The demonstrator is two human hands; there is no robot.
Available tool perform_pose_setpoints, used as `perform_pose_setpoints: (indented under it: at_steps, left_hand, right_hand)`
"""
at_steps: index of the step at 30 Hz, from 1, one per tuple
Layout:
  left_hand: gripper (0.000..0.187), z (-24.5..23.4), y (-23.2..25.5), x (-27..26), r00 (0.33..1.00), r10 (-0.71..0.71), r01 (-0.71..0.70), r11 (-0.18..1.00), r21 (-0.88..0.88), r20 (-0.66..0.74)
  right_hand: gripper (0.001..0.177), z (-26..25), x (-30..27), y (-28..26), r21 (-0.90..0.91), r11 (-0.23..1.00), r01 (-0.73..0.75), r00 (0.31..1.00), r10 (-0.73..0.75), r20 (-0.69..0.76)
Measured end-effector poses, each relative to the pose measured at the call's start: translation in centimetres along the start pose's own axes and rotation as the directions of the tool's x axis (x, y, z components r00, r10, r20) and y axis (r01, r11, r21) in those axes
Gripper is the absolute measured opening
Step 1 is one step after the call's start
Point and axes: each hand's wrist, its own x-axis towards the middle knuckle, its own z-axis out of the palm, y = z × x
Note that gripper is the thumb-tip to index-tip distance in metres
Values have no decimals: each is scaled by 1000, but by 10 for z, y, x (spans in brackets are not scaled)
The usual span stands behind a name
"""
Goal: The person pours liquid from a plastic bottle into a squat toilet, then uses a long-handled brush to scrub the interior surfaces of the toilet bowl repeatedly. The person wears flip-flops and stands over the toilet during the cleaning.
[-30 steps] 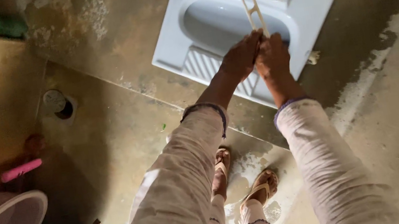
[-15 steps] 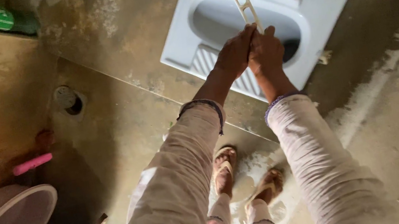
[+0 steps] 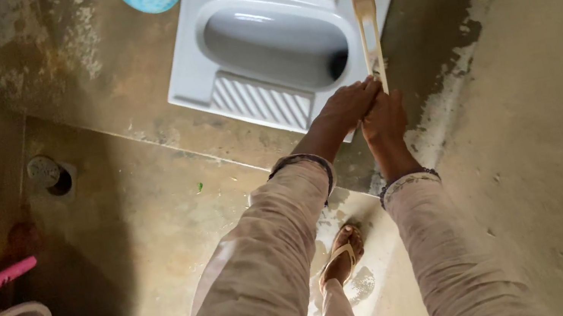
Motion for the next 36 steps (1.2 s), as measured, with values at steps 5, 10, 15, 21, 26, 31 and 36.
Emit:
perform_pose_setpoints:
  at_steps: [5,10,15,21,26,31,36]
  left_hand:
    - [36,-16,35,-9,994,-32,37,998,-42,101]
    - [27,19,36,-23,998,-21,24,999,-44,65]
    - [23,58,34,-44,996,-54,62,991,-118,67]
    - [33,67,62,-91,993,-55,73,979,-189,100]
    - [23,90,73,-134,984,-128,163,935,-316,127]
    - [25,71,72,-172,989,-119,138,958,-250,88]
    - [23,16,86,-183,929,-269,340,891,-302,253]
  right_hand:
    - [33,-3,-32,26,10,998,-61,997,61,51]
    - [31,3,-72,43,3,996,-92,988,90,122]
    - [30,3,-103,57,-13,995,-99,980,99,173]
    - [28,13,-137,67,-45,994,-99,966,107,234]
    - [27,26,-155,71,-59,994,-91,954,104,280]
    - [26,45,-164,69,-59,996,-73,939,88,331]
    - [31,69,-170,59,-61,998,-1,962,18,272]
